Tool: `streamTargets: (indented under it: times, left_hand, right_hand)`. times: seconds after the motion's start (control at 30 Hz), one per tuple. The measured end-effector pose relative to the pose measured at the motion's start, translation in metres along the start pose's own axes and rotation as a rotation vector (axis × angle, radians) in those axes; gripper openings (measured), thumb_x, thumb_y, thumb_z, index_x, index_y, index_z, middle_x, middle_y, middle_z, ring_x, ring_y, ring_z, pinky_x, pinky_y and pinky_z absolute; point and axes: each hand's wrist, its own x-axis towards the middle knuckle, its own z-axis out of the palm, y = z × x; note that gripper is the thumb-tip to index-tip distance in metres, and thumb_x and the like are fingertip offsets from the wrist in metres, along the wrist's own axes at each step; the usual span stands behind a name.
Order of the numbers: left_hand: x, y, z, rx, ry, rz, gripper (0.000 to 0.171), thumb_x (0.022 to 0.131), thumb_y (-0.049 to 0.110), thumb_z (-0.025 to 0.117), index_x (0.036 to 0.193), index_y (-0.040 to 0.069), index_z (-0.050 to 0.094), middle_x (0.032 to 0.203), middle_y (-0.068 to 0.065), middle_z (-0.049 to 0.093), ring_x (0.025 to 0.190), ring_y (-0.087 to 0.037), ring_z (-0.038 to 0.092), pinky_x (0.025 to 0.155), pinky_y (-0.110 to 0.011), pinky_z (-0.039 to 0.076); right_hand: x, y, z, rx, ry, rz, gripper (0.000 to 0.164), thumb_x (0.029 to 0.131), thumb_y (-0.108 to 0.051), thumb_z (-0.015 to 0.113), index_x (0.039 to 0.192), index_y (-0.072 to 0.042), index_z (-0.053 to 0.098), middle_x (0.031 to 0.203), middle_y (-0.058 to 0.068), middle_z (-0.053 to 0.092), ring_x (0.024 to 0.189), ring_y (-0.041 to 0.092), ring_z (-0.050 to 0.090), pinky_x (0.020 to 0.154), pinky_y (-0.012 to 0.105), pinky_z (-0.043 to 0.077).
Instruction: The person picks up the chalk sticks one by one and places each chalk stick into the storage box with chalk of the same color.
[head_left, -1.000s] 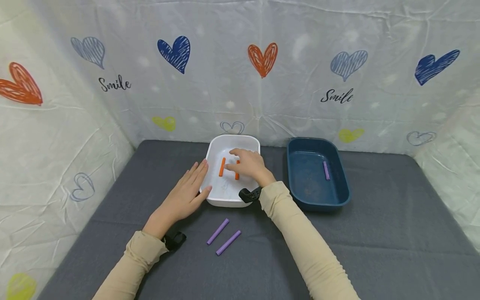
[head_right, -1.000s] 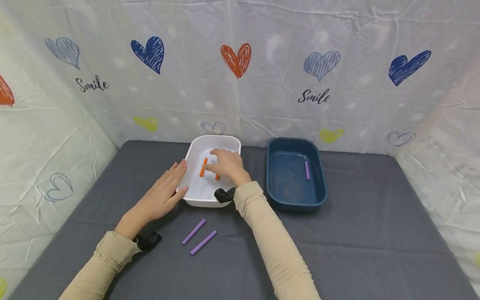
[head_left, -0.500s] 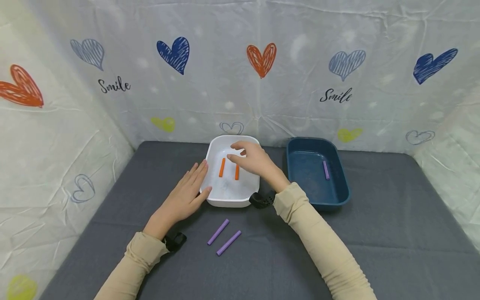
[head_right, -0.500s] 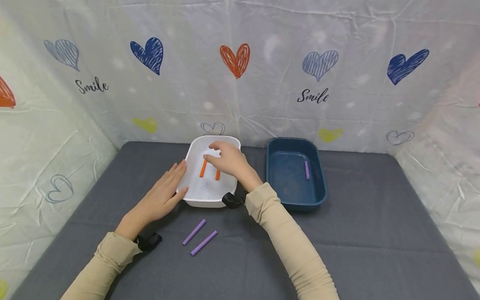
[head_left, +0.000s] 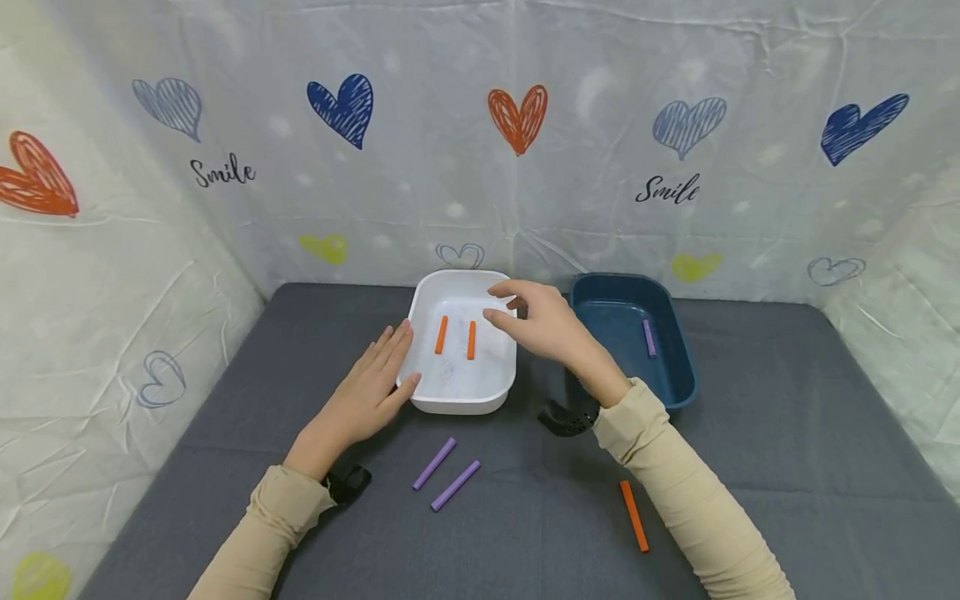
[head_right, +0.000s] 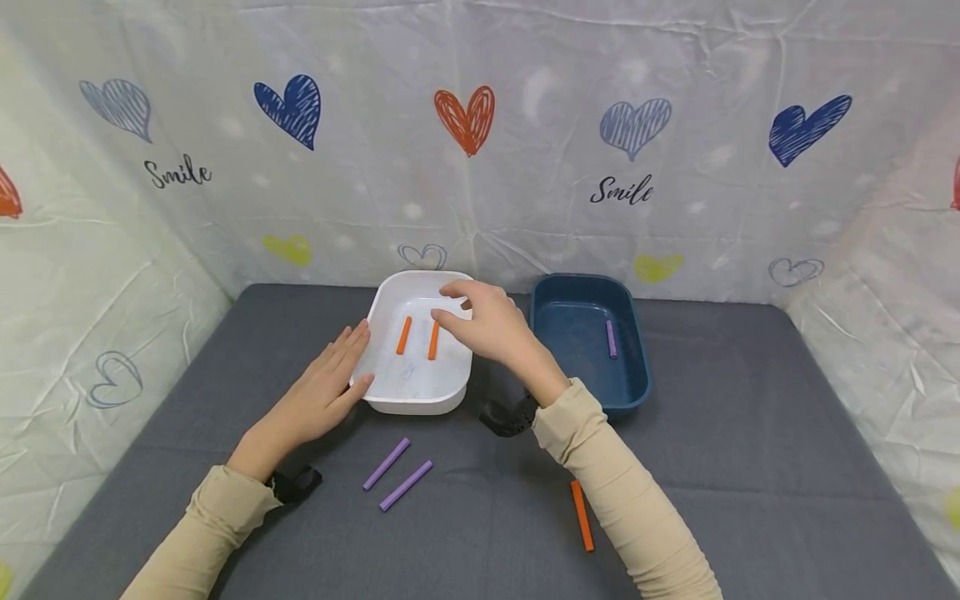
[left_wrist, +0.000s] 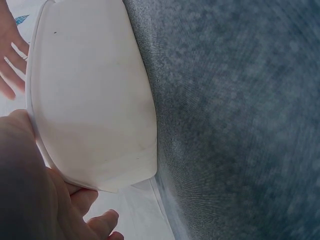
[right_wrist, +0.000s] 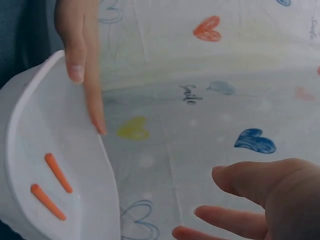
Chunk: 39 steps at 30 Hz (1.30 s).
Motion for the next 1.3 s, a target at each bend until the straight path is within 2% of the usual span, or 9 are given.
streamTargets:
  times: [0.27, 0.43, 0.67, 0.77, 0.93, 1.3]
  left_hand:
    - [-0.001, 0.001, -0.002, -0.004, -0.004, -0.004, 0.07, 0.107, 0.04, 0.04, 0.159, 0.003, 0.011, 0.166, -0.01, 0.007, 0.15, -0.038, 0.009, 0.118, -0.058, 0.015]
    - [-0.001, 0.001, -0.002, -0.015, -0.003, -0.004, 0.07, 0.107, 0.04, 0.039, 0.159, 0.003, 0.011, 0.166, -0.009, 0.007, 0.151, -0.034, 0.006, 0.119, -0.057, 0.014]
    - [-0.003, -0.002, 0.0, -0.004, 0.016, 0.002, 0.07, 0.107, 0.042, 0.038, 0.159, 0.003, 0.012, 0.166, -0.009, 0.008, 0.15, -0.038, 0.011, 0.117, -0.058, 0.016]
    - [-0.003, -0.001, 0.001, -0.012, 0.014, 0.002, 0.07, 0.107, 0.042, 0.038, 0.159, 0.004, 0.011, 0.166, -0.009, 0.007, 0.15, -0.037, 0.01, 0.118, -0.058, 0.015]
    - [-0.001, -0.001, 0.001, -0.015, 0.009, -0.006, 0.07, 0.107, 0.041, 0.038, 0.16, 0.005, 0.01, 0.167, -0.007, 0.007, 0.151, -0.035, 0.008, 0.119, -0.056, 0.013]
    - [-0.002, 0.0, 0.0, -0.013, 0.003, 0.0, 0.07, 0.107, 0.04, 0.039, 0.159, 0.003, 0.011, 0.166, -0.009, 0.007, 0.151, -0.036, 0.009, 0.119, -0.056, 0.013]
  right_hand:
    - [-0.042, 0.008, -0.026, 0.049, 0.088, -0.022, 0.038, 0.098, -0.031, 0.064, 0.132, -0.014, 0.063, 0.131, 0.004, 0.062, 0.118, 0.025, 0.058, 0.101, 0.045, 0.046]
    - [-0.072, 0.024, -0.04, 0.062, 0.151, -0.035, 0.035, 0.098, -0.031, 0.064, 0.131, -0.019, 0.064, 0.126, 0.002, 0.065, 0.116, 0.022, 0.059, 0.099, 0.045, 0.047]
    - [-0.106, 0.044, -0.044, 0.195, 0.206, -0.158, 0.03, 0.099, -0.014, 0.063, 0.129, -0.016, 0.066, 0.125, 0.005, 0.066, 0.111, 0.018, 0.062, 0.096, 0.034, 0.05]
    - [-0.121, 0.051, -0.042, 0.249, 0.201, -0.179, 0.031, 0.098, -0.007, 0.062, 0.128, -0.014, 0.066, 0.125, 0.006, 0.066, 0.111, 0.019, 0.062, 0.095, 0.028, 0.05]
    - [-0.144, 0.063, -0.036, 0.295, 0.153, -0.15, 0.031, 0.099, -0.006, 0.061, 0.128, -0.014, 0.065, 0.127, 0.007, 0.065, 0.114, 0.018, 0.061, 0.092, 0.025, 0.051]
    - [-0.186, 0.106, -0.017, 0.468, 0.074, -0.038, 0.028, 0.101, -0.005, 0.057, 0.128, -0.003, 0.063, 0.126, 0.022, 0.063, 0.113, 0.026, 0.064, 0.091, 0.032, 0.054]
